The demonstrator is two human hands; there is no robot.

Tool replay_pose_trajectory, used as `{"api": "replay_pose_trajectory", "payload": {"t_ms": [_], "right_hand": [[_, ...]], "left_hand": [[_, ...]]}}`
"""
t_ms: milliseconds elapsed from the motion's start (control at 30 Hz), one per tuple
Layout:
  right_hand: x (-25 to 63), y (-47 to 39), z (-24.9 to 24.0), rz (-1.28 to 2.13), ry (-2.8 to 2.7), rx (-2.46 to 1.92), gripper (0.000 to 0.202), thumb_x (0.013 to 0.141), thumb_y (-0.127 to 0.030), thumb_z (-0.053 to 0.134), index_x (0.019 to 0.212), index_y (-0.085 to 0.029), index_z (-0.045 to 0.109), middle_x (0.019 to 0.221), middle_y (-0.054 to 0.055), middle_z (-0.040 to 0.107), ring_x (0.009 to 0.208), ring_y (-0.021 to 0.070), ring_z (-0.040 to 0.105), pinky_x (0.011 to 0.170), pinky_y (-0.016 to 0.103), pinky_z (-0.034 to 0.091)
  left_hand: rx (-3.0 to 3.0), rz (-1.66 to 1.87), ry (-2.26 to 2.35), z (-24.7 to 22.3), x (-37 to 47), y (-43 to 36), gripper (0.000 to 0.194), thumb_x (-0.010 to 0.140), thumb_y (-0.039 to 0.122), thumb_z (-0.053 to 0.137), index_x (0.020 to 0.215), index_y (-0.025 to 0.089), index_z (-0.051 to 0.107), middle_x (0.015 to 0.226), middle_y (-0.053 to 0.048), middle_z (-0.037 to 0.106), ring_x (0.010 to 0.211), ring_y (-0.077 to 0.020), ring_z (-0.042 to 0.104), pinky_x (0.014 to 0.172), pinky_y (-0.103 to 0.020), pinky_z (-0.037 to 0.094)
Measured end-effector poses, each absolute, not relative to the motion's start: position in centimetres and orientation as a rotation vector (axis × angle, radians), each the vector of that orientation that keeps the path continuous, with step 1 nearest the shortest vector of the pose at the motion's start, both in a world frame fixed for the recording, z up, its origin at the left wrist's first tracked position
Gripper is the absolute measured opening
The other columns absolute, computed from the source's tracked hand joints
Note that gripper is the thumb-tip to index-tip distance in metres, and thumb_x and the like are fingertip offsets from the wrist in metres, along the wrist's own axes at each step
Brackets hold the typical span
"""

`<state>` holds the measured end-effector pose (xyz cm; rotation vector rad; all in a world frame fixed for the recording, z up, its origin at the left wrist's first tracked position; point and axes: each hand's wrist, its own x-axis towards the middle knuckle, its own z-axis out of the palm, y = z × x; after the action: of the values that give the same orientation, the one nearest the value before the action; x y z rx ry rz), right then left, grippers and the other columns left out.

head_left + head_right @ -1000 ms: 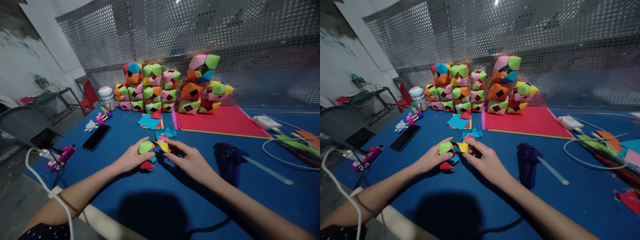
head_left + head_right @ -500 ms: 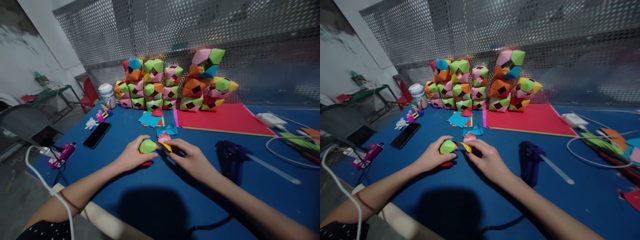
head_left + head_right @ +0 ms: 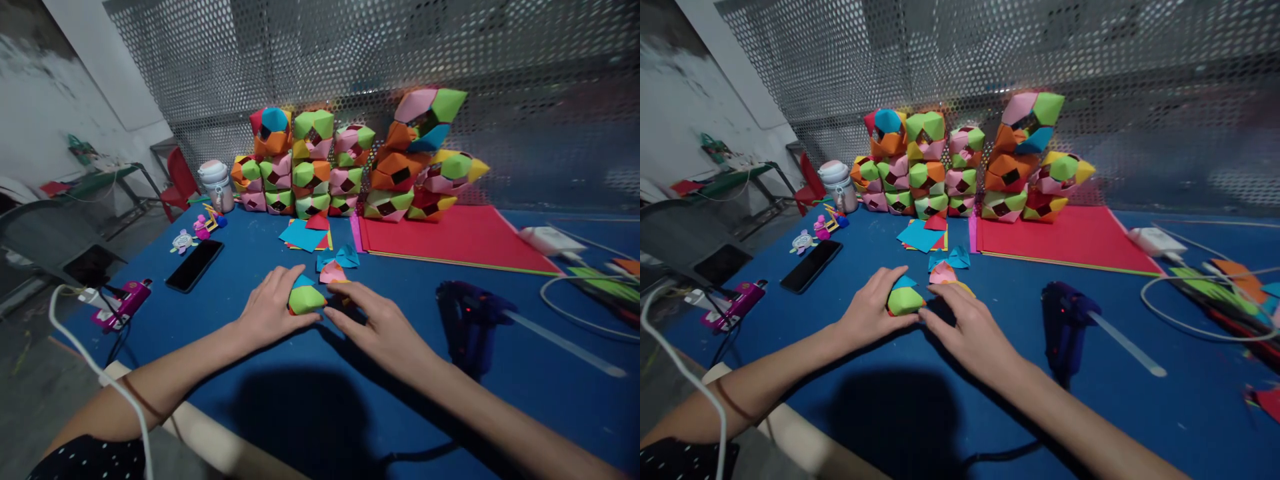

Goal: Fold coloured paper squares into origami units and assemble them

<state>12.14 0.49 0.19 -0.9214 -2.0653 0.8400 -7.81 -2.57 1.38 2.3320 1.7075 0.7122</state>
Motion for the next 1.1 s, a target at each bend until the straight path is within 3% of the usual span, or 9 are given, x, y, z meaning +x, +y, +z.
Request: {"api": "replay_pose_trajectory", "payload": {"t_ms": [133,333,433,600,767,1100], "right_hand": [[10.9,-0.5,0.6,1.519,-1.621,-0.925,0.027,0.075,-0.041,0.063,0.090,-0.019,0.060,0.084,0.004,0.062,0.075,0.0164,0.059,0.069,0.031,0.049],[11.1,0.1,0.5,1.934,-1.133,-0.838,0.026,0.062,-0.034,0.076,0.078,-0.017,0.063,0.069,-0.001,0.057,0.060,0.0095,0.052,0.057,0.024,0.042],[11.2,0.2,0.6,2.062,-1.042,-0.803,0.024,0.062,-0.031,0.076,0.076,-0.017,0.063,0.065,-0.002,0.055,0.056,0.0087,0.050,0.053,0.023,0.040],[11.3,0.3,0.3,2.153,-0.923,-0.724,0.014,0.068,-0.025,0.070,0.074,-0.016,0.062,0.065,-0.001,0.053,0.057,0.0084,0.049,0.056,0.023,0.041],[11.3,0.5,-0.1,2.141,-0.791,-0.750,0.008,0.070,-0.022,0.065,0.074,-0.017,0.060,0.069,0.000,0.055,0.058,0.0095,0.050,0.054,0.023,0.041],[11.4,1.1,-0.5,1.848,-1.008,-0.825,0.020,0.061,-0.026,0.076,0.073,-0.018,0.063,0.069,-0.001,0.060,0.064,0.0111,0.055,0.060,0.025,0.043]], "left_hand": [[2.370,0.670,1.638,1.9,-7.0,-3.4,0.070,0.073,0.057,0.059,0.133,0.026,0.039,0.112,-0.010,0.047,0.105,-0.0273,0.049,0.086,-0.043,0.045],[2.151,0.723,1.377,3.3,-7.0,-3.5,0.071,0.071,0.034,0.067,0.135,0.027,0.036,0.115,-0.006,0.049,0.106,-0.0217,0.050,0.095,-0.036,0.041],[2.090,0.711,1.383,3.6,-7.1,-3.3,0.067,0.073,0.032,0.065,0.134,0.027,0.038,0.112,-0.005,0.051,0.105,-0.0213,0.050,0.094,-0.036,0.040],[2.116,0.750,1.390,3.1,-7.2,-3.0,0.066,0.068,0.036,0.070,0.129,0.025,0.044,0.111,-0.005,0.052,0.102,-0.0210,0.051,0.092,-0.033,0.041],[2.152,0.762,1.435,2.9,-7.7,-2.7,0.061,0.071,0.028,0.066,0.128,0.023,0.045,0.114,-0.006,0.051,0.103,-0.0200,0.050,0.092,-0.033,0.040],[1.949,0.856,1.588,3.7,-9.3,-1.1,0.056,0.077,0.021,0.056,0.131,0.024,0.041,0.121,-0.005,0.052,0.098,-0.0183,0.054,0.088,-0.032,0.043]]}}
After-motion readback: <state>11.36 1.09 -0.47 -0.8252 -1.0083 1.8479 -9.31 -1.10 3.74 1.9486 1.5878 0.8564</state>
